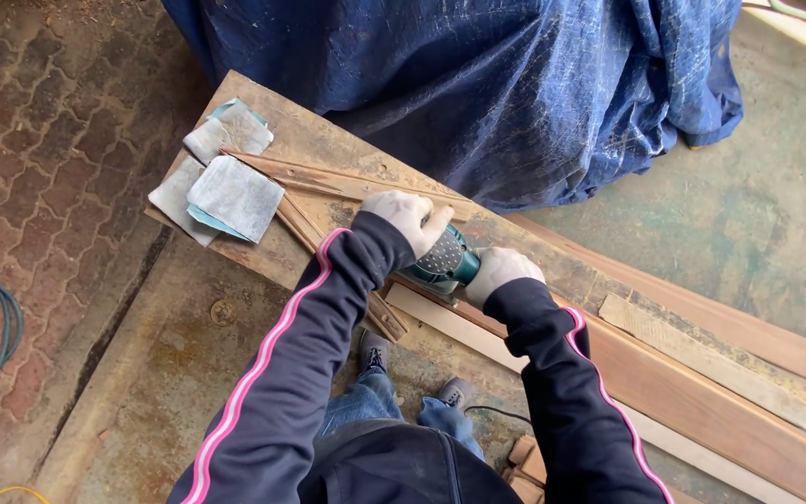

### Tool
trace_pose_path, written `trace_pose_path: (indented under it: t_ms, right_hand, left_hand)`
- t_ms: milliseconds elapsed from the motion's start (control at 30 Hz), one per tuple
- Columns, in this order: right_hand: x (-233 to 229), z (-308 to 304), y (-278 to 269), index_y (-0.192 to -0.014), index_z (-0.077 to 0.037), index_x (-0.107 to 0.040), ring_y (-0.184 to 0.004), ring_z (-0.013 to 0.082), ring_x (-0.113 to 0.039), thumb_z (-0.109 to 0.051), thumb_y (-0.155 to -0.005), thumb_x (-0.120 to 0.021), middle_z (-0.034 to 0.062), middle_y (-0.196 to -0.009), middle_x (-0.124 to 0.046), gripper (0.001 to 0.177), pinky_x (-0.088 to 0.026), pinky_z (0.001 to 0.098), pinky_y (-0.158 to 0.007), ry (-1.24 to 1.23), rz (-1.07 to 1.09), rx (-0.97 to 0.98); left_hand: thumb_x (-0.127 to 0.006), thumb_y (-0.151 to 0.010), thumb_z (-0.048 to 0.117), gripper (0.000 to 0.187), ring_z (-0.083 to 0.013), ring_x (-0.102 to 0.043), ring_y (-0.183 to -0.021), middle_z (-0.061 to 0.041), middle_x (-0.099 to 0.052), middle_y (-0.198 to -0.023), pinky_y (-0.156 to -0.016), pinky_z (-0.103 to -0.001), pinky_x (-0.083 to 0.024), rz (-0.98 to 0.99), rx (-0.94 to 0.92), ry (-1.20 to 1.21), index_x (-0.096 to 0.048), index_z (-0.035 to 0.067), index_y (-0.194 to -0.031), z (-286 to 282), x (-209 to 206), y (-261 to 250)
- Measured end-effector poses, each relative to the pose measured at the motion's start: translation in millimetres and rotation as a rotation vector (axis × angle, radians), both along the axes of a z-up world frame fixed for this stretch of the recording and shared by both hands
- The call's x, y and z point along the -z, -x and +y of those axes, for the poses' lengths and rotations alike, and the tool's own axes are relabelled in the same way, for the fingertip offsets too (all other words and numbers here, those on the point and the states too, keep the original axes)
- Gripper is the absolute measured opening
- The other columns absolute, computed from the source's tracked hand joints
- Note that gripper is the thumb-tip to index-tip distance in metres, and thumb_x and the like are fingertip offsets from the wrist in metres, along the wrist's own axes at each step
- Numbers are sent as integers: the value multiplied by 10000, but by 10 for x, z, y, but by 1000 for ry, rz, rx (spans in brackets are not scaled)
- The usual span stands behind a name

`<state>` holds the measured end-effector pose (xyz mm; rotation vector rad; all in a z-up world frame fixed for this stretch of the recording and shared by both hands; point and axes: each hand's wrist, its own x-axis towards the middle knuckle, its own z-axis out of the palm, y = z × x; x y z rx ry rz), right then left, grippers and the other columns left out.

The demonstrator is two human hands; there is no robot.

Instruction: Sanding wooden planks using a power sander.

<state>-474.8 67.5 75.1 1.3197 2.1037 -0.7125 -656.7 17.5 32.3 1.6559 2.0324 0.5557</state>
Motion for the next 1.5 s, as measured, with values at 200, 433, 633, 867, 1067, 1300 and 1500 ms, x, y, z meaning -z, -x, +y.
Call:
trace_pose_path:
  t_ms: [200,433,633,867,1067,1300,1500]
  right_hand:
    - [-48,-74,136,-1101,-185,-749,-952,325,-734,-421,-704,-838,135,-986,-762,470,-567,434,-893,-2,35,-27]
    - [-129,-89,-423,-1079,-193,-756,-932,316,-738,-444,-723,-828,130,-972,-766,442,-569,432,-878,-3,33,-22]
    - [-123,-90,-1307,-1097,-217,-745,-913,296,-753,-470,-745,-813,118,-958,-773,439,-579,425,-874,-7,-84,1]
    - [141,-112,-2655,-1007,-179,-779,-922,260,-768,-484,-679,-863,87,-936,-804,456,-588,395,-891,-17,-151,144]
    - [309,-32,-3479,-1020,-187,-799,-924,266,-779,-529,-680,-880,101,-939,-817,489,-588,385,-889,-7,-306,206]
    - [469,341,-3593,-952,-132,-821,-838,295,-791,-469,-637,-911,134,-859,-818,470,-600,399,-831,-31,-187,259]
    - [399,492,-2916,-1016,-137,-791,-883,281,-767,-425,-608,-945,125,-913,-807,523,-588,397,-865,-40,-140,167]
  left_hand:
    - [-540,-958,499,517,-361,-715,-757,-179,-743,-791,-781,-478,-538,6,-45,-59,-784,74,-792,-127,-10,129]
    - [-548,-966,451,485,-359,-710,-737,-172,-735,-754,-760,-489,-538,-25,-95,-114,-762,77,-743,-162,-17,-505]
    - [-509,-968,414,481,-357,-702,-699,-170,-730,-735,-704,-489,-540,-81,-75,-185,-737,68,-722,-117,-17,-1420]
    - [-463,-984,439,511,-342,-689,-740,-179,-729,-772,-713,-506,-498,-174,48,-57,-742,49,-805,-62,-91,-2565]
    - [-469,-982,444,510,-352,-683,-783,-178,-732,-793,-762,-508,-493,-238,91,-98,-749,55,-806,85,78,-3363]
    - [-467,-974,428,499,-366,-702,-816,-183,-742,-823,-814,-508,-498,-227,59,-136,-757,61,-804,428,191,-3389]
    - [-447,-953,421,504,-381,-699,-808,-184,-742,-828,-759,-533,-524,-244,-8,-92,-757,50,-812,421,27,-2707]
